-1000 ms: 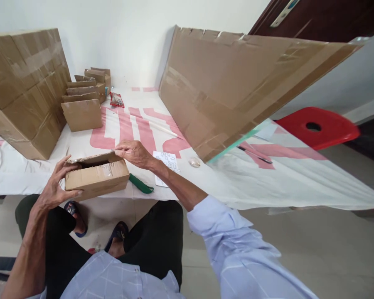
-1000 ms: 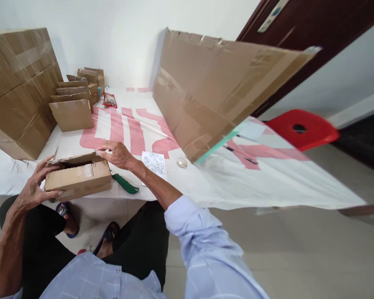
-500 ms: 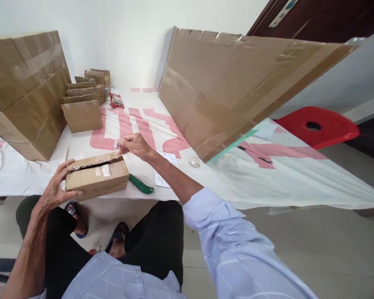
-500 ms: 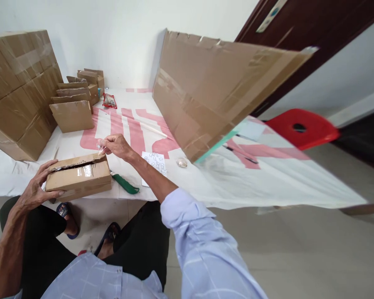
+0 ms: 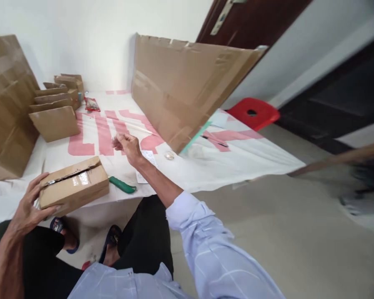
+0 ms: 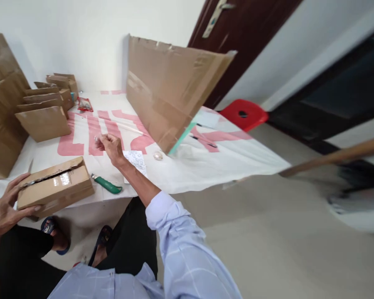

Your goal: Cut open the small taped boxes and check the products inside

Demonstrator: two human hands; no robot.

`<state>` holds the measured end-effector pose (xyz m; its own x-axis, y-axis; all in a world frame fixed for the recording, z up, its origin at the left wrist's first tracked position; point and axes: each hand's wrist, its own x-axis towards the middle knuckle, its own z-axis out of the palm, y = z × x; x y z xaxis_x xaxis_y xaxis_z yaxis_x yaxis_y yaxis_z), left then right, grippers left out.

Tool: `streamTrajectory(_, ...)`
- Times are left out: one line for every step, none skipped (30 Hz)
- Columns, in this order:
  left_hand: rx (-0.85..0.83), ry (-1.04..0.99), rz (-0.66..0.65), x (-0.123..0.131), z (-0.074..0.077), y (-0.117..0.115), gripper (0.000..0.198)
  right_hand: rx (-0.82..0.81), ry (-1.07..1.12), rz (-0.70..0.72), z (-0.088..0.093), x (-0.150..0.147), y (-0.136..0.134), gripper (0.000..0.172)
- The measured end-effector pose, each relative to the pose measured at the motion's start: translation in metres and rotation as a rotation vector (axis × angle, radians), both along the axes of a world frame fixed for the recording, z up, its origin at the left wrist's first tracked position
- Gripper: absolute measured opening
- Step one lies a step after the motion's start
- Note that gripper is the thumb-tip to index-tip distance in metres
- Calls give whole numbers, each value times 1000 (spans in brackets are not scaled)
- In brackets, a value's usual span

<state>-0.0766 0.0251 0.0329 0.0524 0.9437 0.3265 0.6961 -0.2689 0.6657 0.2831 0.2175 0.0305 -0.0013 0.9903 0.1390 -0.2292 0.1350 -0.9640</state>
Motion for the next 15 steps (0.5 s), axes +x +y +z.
streamTrajectory(2,-7,6,-3,-3,2,68,22,-43,-21,-7,12,-3,50)
streamTrajectory(1,-16,10,-5,-5,5,68,42,-90,-54,-14,26,-6,51)
streamTrajectory(1,-28,13,-7,-8,7,68,63,-142,-105,-22,43,-9,50)
streamTrajectory(-1,-40,17,-9,-10,8,68,84,-202,-170,-29,63,-11,48)
streamTrajectory(-4,-49,21,-10,-11,9,68,106,-270,-252,-35,84,-11,47)
streamTrajectory(-3,-54,27,-10,-12,9,68,131,-351,-344,-41,108,-11,45)
streamTrajectory(0,-53,34,-9,-12,9,68,144,-444,-428,-46,132,-9,43)
streamTrajectory(3,-45,40,-9,-12,9,67,139,-544,-507,-50,155,-7,41)
streamTrajectory(4,-32,44,-8,-11,8,67,128,-666,-574,-54,177,-5,40)
streamTrajectory(7,-19,48,-7,-9,8,66,121,-809,-624,-58,197,-2,38)
streamTrajectory(11,-9,53,-6,-8,7,65,117,-950,-663,-61,214,1,37)
streamTrajectory(10,-2,60,-5,-7,7,64,113,-1083,-680,-64,228,3,37)
streamTrajectory(7,1,69,-4,-6,7,63,106,-1204,-681,-68,239,5,38)
streamTrajectory(3,2,81,-3,-5,7,62,95,-1300,-669,-73,247,7,39)
streamTrajectory(-2,1,92,-3,-4,8,62,82,-1370,-648,-78,252,9,40)
